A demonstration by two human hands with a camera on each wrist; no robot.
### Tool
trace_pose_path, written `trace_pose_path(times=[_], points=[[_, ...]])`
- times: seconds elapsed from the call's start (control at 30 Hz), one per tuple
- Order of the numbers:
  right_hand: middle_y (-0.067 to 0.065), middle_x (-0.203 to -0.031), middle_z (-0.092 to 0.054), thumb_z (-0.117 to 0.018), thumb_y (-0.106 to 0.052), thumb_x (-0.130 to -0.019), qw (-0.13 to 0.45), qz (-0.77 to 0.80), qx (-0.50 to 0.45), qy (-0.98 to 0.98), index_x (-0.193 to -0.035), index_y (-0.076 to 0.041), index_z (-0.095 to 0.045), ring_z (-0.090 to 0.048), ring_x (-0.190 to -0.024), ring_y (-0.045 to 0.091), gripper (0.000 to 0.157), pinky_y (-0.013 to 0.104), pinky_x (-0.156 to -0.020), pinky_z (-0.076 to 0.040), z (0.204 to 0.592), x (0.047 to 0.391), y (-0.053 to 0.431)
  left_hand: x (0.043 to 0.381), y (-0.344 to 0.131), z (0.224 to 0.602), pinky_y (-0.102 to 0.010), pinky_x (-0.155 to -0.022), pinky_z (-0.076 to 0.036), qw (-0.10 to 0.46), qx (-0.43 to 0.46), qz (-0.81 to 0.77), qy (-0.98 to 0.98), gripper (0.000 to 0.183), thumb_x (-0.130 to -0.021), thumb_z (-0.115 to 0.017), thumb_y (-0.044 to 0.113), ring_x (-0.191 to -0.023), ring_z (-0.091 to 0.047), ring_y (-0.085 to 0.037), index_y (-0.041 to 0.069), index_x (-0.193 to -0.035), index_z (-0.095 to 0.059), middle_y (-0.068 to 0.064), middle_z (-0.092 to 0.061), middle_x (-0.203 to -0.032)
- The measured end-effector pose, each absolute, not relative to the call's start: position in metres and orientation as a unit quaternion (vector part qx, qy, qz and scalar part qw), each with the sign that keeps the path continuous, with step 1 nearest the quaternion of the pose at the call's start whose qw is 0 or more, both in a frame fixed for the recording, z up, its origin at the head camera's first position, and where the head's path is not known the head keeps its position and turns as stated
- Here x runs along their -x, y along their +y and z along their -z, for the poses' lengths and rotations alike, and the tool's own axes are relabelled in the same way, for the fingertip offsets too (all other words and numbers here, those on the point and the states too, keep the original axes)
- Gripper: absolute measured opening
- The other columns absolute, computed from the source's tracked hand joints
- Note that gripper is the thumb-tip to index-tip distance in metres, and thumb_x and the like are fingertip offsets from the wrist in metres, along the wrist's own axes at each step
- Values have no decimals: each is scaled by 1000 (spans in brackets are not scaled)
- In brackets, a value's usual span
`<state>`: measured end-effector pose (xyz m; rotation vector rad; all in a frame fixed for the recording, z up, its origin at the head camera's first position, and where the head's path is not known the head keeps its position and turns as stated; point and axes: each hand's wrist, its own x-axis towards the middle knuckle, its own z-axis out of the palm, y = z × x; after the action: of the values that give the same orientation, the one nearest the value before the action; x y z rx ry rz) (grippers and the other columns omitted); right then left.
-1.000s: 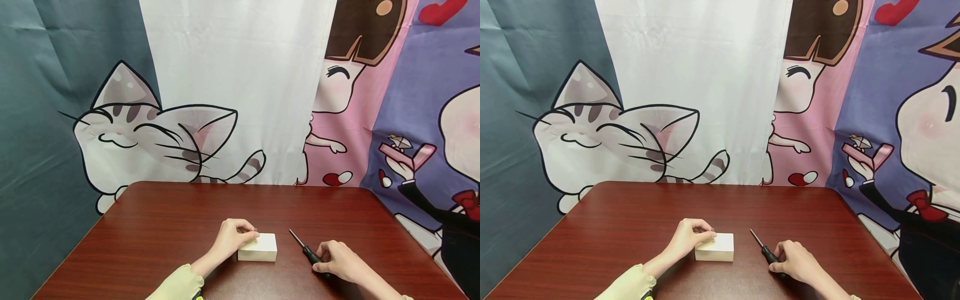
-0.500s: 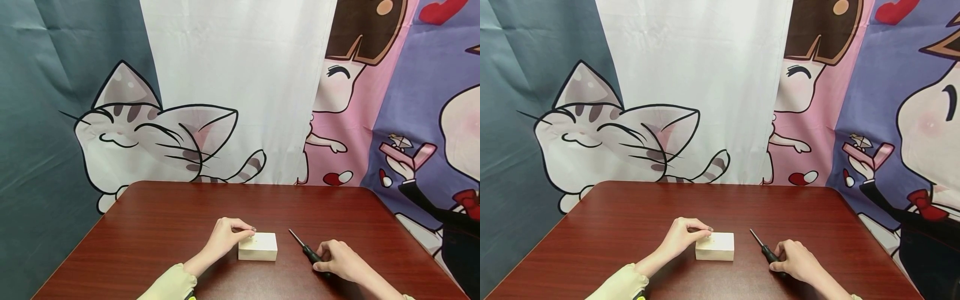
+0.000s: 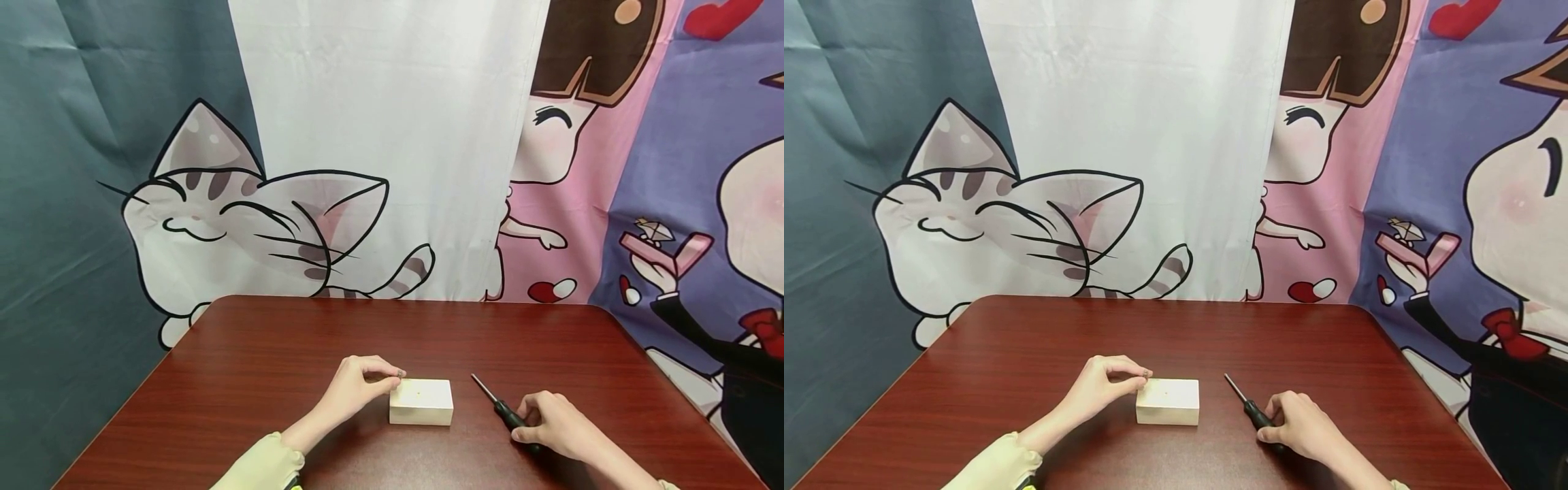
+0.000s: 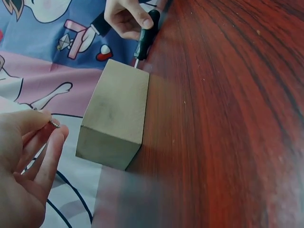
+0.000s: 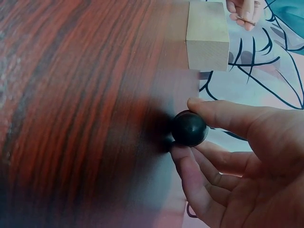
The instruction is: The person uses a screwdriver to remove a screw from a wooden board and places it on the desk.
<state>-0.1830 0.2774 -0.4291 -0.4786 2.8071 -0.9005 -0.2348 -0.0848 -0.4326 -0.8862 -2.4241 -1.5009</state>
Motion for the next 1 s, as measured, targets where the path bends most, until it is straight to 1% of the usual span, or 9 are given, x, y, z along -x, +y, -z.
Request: trace_pose_path(times=[0.1,0.17,0.33,0.43,0.5,0.7,0.9,1.0], points=[[-10,-63,-64,-83,-29,-76,76,301,160,937,-79,-17,-66,-52,-57,-2,20,21,-52,-42,429,183,277,234,-91,432,-19,-75,-57,66,293,504,-810,14,-85,-77,12,-89,-70,-2,16,-98,-80,2,-78,-96],[-10,-63,-64,-83,-29,-76,77,301,160,937,-79,-17,-66,-52,-57,-2,20,21,-52,-42,429,183,277,234,-95,432,-20,-75,-57,58,293,510,-807,17,-85,-77,9,-89,-71,-4,14,-101,-79,-1,-77,-98],[-10,-63,-64,-82,-29,-76,80,302,157,937,-79,-17,-66,-52,-57,-2,21,21,-52,-42,430,183,278,233,-106,431,-22,-77,-58,45,289,536,-792,22,-85,-74,3,-89,-69,-1,8,-107,-77,-9,-76,-102],[-10,-63,-64,-82,-30,-77,79,302,159,937,-79,-17,-66,-52,-57,-2,21,21,-52,-42,430,183,278,233,-113,432,-23,-77,-58,49,285,538,-792,24,-86,-73,2,-88,-68,0,8,-109,-77,-11,-76,-104],[-10,-63,-64,-82,-30,-77,79,302,160,937,-79,-17,-66,-52,-57,-2,21,21,-52,-42,430,183,278,232,-118,433,-22,-76,-58,51,283,528,-799,25,-86,-74,3,-87,-69,0,11,-110,-76,-12,-76,-102],[-10,-64,-63,-83,-30,-76,73,291,145,943,-79,-17,-66,-52,-57,-1,22,22,-52,-42,430,182,276,234,-133,436,-20,-72,-57,68,279,483,-827,31,-84,-73,0,-84,-69,-3,14,-111,-77,-11,-76,-93],[-10,-65,-63,-83,-33,-75,67,284,133,947,-78,-18,-67,-51,-58,-1,23,22,-53,-41,429,182,276,236,-153,443,-19,-70,-57,83,250,453,-852,27,-82,-75,-1,-81,-71,-6,8,-107,-77,-10,-77,-91],[-10,-66,-64,-83,-34,-75,70,279,129,949,-79,-19,-67,-50,-58,0,22,22,-54,-40,428,183,279,235,-163,446,-18,-69,-56,78,232,437,-865,25,-81,-76,0,-79,-71,-4,7,-105,-78,-8,-77,-92]])
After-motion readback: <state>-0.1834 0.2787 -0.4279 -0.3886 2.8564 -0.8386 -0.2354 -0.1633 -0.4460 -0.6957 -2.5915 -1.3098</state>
